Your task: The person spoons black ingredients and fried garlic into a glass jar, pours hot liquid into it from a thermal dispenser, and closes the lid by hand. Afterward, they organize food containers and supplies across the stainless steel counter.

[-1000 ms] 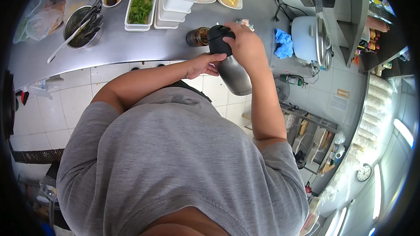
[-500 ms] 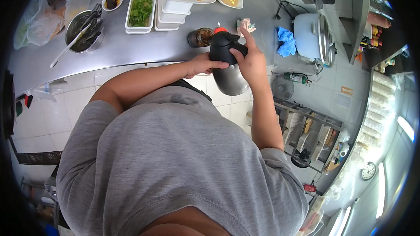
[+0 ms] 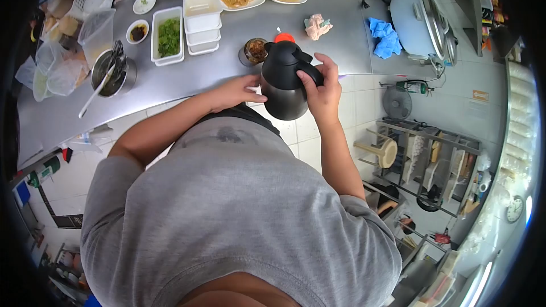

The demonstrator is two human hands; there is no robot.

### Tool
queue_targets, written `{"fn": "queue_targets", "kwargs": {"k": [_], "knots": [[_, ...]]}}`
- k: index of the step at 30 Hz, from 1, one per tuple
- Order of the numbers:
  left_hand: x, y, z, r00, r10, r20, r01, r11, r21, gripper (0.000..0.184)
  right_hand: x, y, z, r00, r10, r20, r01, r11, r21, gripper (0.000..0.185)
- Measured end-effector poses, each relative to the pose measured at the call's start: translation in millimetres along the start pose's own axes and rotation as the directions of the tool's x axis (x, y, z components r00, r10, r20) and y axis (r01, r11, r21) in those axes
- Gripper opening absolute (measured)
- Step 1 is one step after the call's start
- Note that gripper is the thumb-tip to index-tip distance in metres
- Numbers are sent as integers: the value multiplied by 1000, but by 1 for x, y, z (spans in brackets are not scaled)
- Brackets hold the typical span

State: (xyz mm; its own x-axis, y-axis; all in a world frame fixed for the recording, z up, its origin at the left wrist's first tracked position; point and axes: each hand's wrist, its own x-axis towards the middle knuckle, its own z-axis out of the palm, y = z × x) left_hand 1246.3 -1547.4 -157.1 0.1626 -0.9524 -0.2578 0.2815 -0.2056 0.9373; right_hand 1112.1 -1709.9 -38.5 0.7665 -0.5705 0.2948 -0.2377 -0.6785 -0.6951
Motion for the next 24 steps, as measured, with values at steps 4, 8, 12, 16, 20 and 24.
{"fn": "queue_targets", "kwargs": {"k": [4,8,12,16,20,24], "knots": [[-30,4,-17,980,-159,-122,159,987,-7,61,-5,16,-3,989,-124,-82,133,984,120,44],[-36,0,-22,951,-93,-294,93,996,-13,55,-4,33,-15,977,-165,-133,196,942,271,43],[-18,-3,-20,858,-63,-510,115,991,72,62,17,66,-41,959,-99,-266,199,904,379,45],[8,-9,-7,688,234,-686,125,894,431,91,56,106,-79,912,9,-411,140,934,330,43],[39,-13,-6,646,397,-652,95,806,584,104,95,154,-93,869,-57,-491,201,948,246,38],[65,-19,0,576,365,-731,143,836,530,94,147,217,-98,805,-175,-567,228,973,22,33]]}}
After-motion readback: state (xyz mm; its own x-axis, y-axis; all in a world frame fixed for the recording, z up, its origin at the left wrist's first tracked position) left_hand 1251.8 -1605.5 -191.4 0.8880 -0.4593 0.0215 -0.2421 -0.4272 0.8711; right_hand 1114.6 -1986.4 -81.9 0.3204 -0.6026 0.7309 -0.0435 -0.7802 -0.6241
